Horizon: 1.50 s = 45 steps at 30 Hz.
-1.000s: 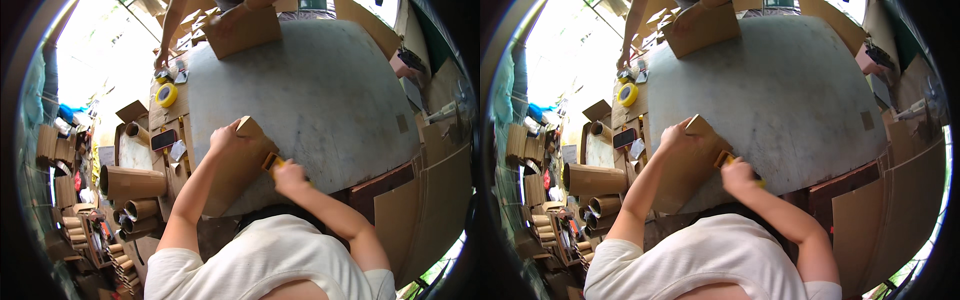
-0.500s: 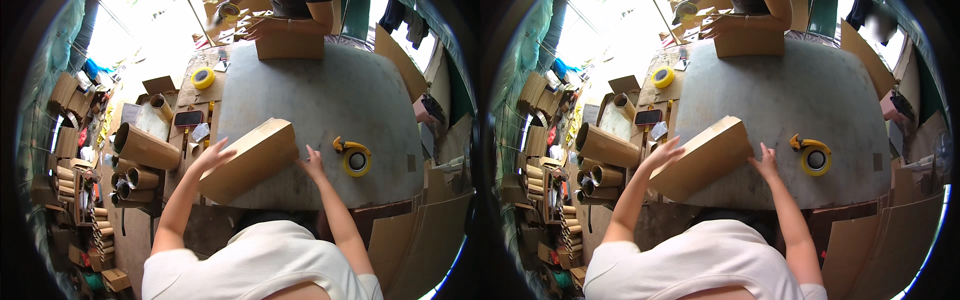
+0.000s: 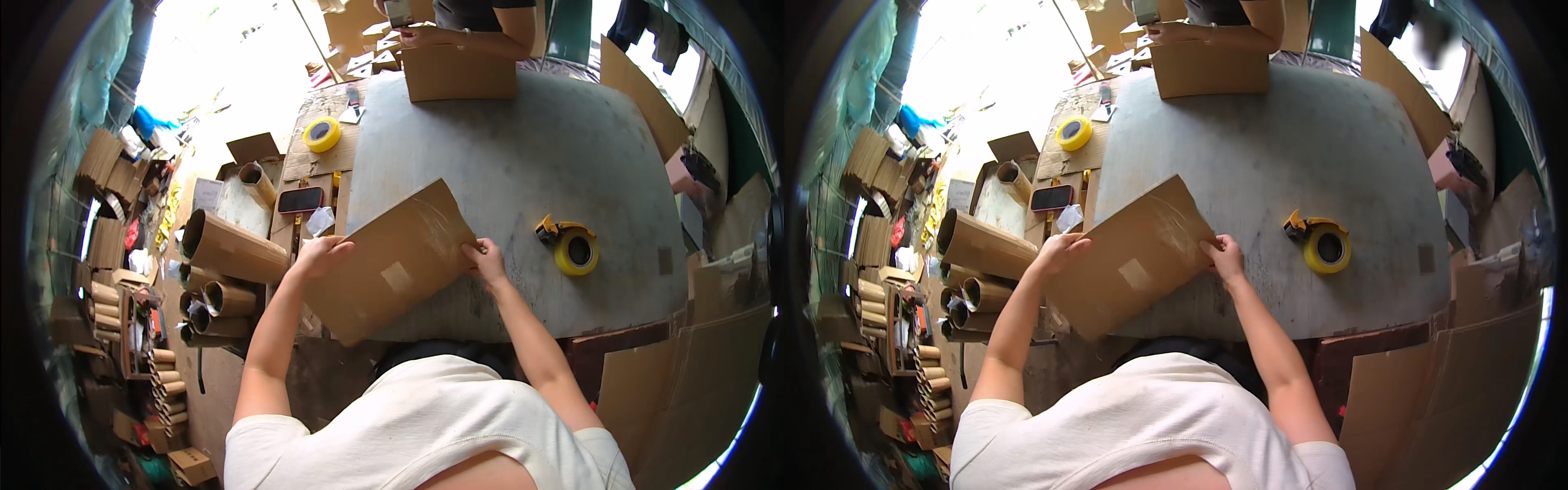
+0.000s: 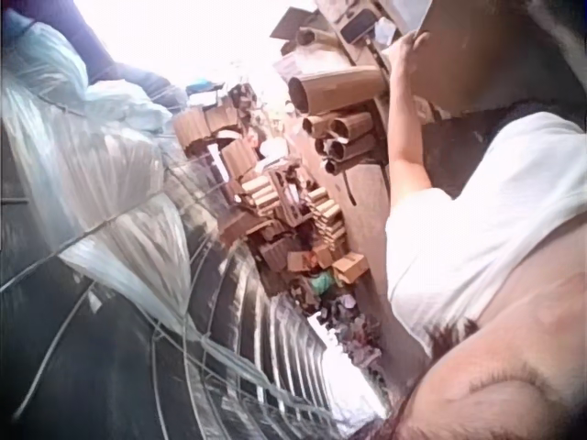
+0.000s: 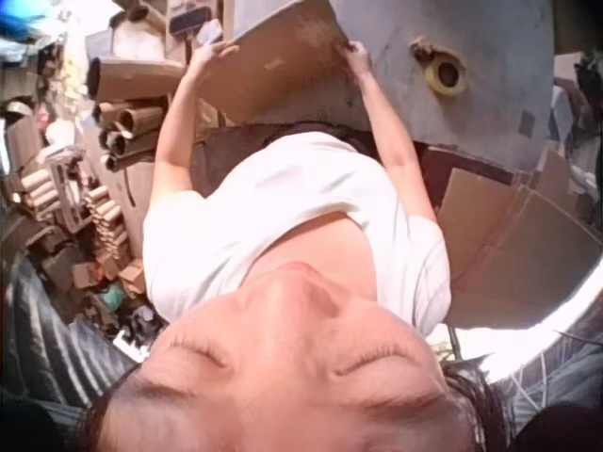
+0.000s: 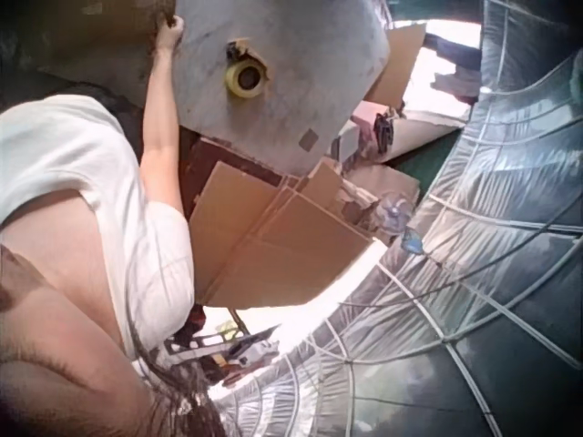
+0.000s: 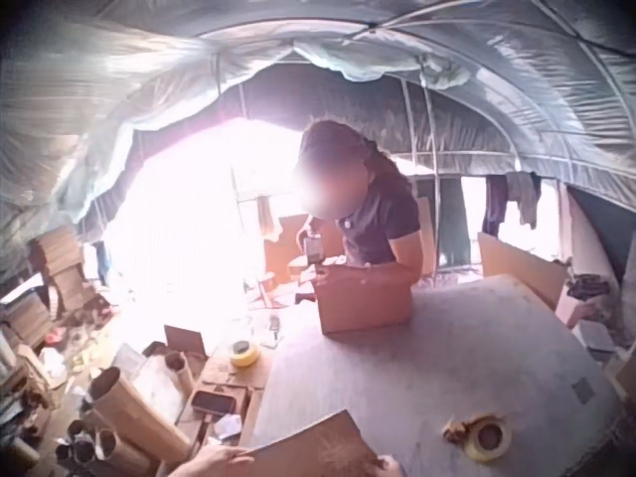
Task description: The person cuts a large sheet of cardboard with a utility knife, folds it into a rectangular box shape, and secures the edges with a tape dispenser. They then cut a triangular piece from another cardboard sheet and tape it into a triangular prism. The workspace contains stacks of cardboard tubes and other packaging materials.
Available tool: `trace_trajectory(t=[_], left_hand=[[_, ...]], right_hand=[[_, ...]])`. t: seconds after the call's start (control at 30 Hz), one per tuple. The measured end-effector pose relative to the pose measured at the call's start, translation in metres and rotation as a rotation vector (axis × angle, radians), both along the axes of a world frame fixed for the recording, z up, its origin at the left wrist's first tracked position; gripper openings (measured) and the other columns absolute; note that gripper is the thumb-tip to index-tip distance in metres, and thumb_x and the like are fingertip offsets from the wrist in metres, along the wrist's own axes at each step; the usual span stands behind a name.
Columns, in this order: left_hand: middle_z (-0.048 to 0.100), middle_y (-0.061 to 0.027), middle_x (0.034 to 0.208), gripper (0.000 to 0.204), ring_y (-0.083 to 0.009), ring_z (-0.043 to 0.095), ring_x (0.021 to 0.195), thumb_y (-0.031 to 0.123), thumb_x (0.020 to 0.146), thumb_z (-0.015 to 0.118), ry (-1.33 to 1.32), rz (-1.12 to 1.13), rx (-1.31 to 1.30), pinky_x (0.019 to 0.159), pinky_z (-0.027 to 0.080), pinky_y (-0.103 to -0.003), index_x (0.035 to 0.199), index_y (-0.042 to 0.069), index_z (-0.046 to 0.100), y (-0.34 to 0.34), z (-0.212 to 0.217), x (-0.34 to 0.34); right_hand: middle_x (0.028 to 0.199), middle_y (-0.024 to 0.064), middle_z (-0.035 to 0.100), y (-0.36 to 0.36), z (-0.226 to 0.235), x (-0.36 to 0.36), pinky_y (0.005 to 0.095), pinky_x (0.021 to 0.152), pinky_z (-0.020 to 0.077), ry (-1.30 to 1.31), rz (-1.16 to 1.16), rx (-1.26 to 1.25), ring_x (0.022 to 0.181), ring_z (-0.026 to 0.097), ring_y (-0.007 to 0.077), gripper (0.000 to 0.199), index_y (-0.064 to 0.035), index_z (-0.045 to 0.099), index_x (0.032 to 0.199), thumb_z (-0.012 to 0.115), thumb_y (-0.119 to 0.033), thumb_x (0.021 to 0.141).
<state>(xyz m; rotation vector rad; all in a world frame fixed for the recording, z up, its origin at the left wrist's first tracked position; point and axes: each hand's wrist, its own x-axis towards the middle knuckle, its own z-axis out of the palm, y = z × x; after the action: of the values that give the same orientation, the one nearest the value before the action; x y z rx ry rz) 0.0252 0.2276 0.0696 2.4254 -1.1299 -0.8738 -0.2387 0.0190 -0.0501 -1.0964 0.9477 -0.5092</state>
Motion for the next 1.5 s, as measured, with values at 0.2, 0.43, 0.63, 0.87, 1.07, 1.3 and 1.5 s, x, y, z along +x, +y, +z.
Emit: trace_trajectory(t=[0.2, 0.43, 0.63, 0.87, 1.07, 1.3, 1.5], left_hand=[[0.057, -0.0134, 0.116, 0.042, -0.0228, 0.052, 0.108, 0.035, 0.092, 0.046, 0.279, -0.048, 0.081, 0.093, 0.040, -0.033, 0.117, 0.002, 0.055, -0.014, -0.107, -0.027], [0.024, -0.0114, 0.145, 0.072, -0.0246, 0.019, 0.134, 0.058, 0.085, 0.044, 0.901, -0.135, 0.115, 0.108, 0.017, -0.037, 0.138, 0.011, 0.031, -0.015, -0.033, -0.042], [0.053, -0.0242, 0.116, 0.087, -0.0368, 0.051, 0.109, 0.047, 0.075, 0.065, 0.152, -0.367, 0.426, 0.090, 0.042, -0.037, 0.137, 0.006, 0.022, 0.059, 0.012, -0.080], [0.060, -0.0309, 0.091, 0.073, -0.0431, 0.058, 0.089, 0.052, 0.082, 0.052, 0.172, -0.018, 0.327, 0.076, 0.048, -0.043, 0.109, -0.015, 0.039, 0.023, -0.020, -0.183], [0.057, -0.0145, 0.117, 0.044, -0.0293, 0.050, 0.113, 0.029, 0.078, 0.068, 0.592, -0.529, -0.263, 0.096, 0.038, -0.036, 0.113, 0.005, 0.057, -0.012, -0.007, -0.248], [0.046, -0.0133, 0.129, 0.080, -0.0302, 0.032, 0.128, 0.036, 0.064, 0.075, -0.689, -0.553, -0.524, 0.104, 0.024, -0.046, 0.131, 0.010, 0.040, -0.115, 0.024, -0.123], [0.056, -0.0086, 0.106, 0.039, -0.0293, 0.054, 0.097, 0.031, 0.075, 0.065, -0.534, -0.625, -0.214, 0.084, 0.043, -0.039, 0.108, 0.011, 0.058, -0.173, -0.003, -0.077]], right_hand=[[0.055, 0.0065, 0.057, -0.022, 0.103, -0.004, 0.0255, 0.040, 0.0456, 0.372, 0.061, -0.310, 0.041, 0.055, 0.0144, 0.023, 0.0007, 0.057, 0.068, 0.061, -0.018, 0.080], [0.059, 0.0143, 0.060, -0.013, 0.050, 0.002, 0.0330, 0.044, 0.0503, 0.334, -0.054, -0.296, 0.047, 0.061, 0.0227, 0.030, 0.0048, 0.057, 0.066, 0.058, -0.022, 0.081], [0.066, 0.0177, 0.062, -0.023, 0.041, 0.029, 0.0392, 0.062, 0.0505, 0.526, -0.094, -0.397, 0.058, 0.063, 0.0303, 0.030, 0.0013, 0.061, 0.068, 0.055, -0.026, 0.079], [0.111, 0.0190, 0.055, -0.042, 0.070, 0.113, 0.0384, 0.087, 0.0441, 0.322, 0.262, -0.842, 0.100, 0.054, 0.0334, 0.043, -0.0052, 0.058, 0.109, 0.060, -0.028, 0.073], [0.136, 0.0185, 0.030, 0.034, 0.095, 0.024, 0.0460, 0.105, 0.0248, 0.835, 0.372, -1.083, 0.125, 0.024, 0.0399, 0.084, -0.0075, 0.025, 0.137, 0.069, -0.023, 0.068], [0.127, 0.0168, 0.035, 0.033, 0.068, -0.105, 0.0613, 0.096, 0.0265, 1.056, -0.184, -1.019, 0.120, 0.030, 0.0401, 0.079, -0.0105, 0.037, 0.129, 0.076, -0.030, 0.063], [0.089, 0.0147, 0.057, 0.033, 0.030, -0.128, 0.0402, 0.070, 0.0474, 0.448, -0.510, -0.690, 0.081, 0.057, 0.0314, 0.048, -0.0115, 0.042, 0.114, 0.067, -0.025, 0.076]])
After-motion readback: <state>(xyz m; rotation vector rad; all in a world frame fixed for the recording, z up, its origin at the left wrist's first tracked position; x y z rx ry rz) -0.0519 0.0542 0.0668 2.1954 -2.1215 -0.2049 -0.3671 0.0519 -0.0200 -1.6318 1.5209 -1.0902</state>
